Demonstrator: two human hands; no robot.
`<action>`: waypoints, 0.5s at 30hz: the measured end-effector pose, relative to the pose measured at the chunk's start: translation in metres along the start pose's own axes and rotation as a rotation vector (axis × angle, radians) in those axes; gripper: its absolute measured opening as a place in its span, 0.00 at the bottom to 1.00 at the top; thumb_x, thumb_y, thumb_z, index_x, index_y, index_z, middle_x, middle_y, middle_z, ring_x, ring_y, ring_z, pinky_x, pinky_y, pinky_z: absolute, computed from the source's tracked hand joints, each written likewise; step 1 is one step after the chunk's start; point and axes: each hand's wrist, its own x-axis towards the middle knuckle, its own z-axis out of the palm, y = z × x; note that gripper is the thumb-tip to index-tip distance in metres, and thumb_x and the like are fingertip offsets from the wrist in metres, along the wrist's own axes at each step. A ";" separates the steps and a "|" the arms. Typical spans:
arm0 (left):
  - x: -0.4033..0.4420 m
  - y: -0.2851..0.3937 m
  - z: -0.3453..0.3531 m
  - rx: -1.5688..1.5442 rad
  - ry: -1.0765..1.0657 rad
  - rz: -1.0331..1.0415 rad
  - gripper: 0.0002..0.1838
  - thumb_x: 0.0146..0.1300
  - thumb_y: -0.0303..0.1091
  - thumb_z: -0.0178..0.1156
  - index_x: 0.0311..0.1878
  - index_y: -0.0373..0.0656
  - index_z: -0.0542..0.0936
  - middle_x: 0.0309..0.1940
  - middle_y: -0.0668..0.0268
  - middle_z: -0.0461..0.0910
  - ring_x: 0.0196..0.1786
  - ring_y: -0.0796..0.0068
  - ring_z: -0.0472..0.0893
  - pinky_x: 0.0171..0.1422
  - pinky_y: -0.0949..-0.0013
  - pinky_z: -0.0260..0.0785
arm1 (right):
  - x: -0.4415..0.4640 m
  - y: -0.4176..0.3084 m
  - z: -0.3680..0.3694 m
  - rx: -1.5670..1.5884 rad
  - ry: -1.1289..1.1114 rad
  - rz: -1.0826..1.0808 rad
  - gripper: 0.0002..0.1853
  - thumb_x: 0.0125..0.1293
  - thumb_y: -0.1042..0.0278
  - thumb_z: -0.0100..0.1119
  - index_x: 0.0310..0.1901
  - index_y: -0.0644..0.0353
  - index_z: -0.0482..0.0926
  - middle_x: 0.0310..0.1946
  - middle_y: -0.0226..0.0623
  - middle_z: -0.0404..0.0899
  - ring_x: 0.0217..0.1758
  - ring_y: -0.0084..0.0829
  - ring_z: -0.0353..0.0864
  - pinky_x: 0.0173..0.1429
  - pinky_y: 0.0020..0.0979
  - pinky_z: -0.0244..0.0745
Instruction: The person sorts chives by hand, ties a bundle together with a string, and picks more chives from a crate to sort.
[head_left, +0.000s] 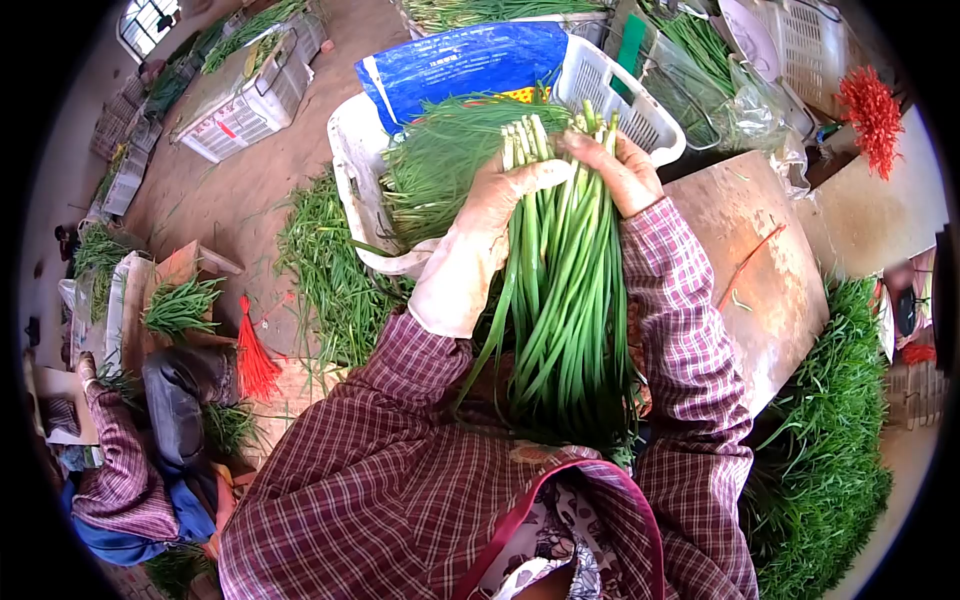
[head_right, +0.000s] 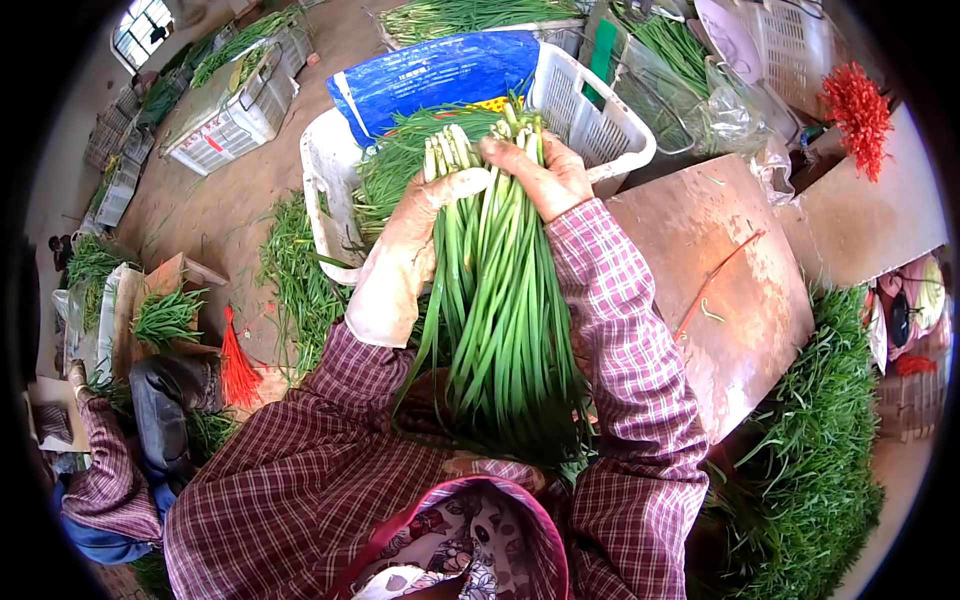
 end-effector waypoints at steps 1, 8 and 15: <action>0.000 -0.001 0.001 0.039 0.020 0.034 0.26 0.54 0.25 0.63 0.58 0.36 0.70 0.46 0.59 0.78 0.43 0.70 0.82 0.47 0.67 0.80 | -0.008 -0.007 0.012 -0.024 0.012 -0.023 0.14 0.58 0.70 0.67 0.45 0.62 0.78 0.40 0.33 0.82 0.42 0.24 0.79 0.51 0.26 0.74; -0.003 0.040 -0.002 0.008 0.020 0.108 0.20 0.58 0.30 0.62 0.53 0.36 0.72 0.43 0.56 0.80 0.44 0.66 0.82 0.46 0.63 0.81 | 0.011 -0.025 -0.004 0.069 -0.015 -0.191 0.14 0.57 0.71 0.65 0.43 0.64 0.75 0.41 0.46 0.82 0.42 0.36 0.84 0.52 0.36 0.78; -0.001 0.158 -0.062 -0.025 -0.027 0.517 0.22 0.56 0.31 0.64 0.54 0.39 0.72 0.41 0.60 0.78 0.44 0.63 0.81 0.53 0.57 0.77 | 0.053 -0.098 -0.148 -0.055 0.423 -0.690 0.10 0.59 0.74 0.63 0.42 0.60 0.76 0.34 0.40 0.81 0.30 0.31 0.82 0.36 0.29 0.81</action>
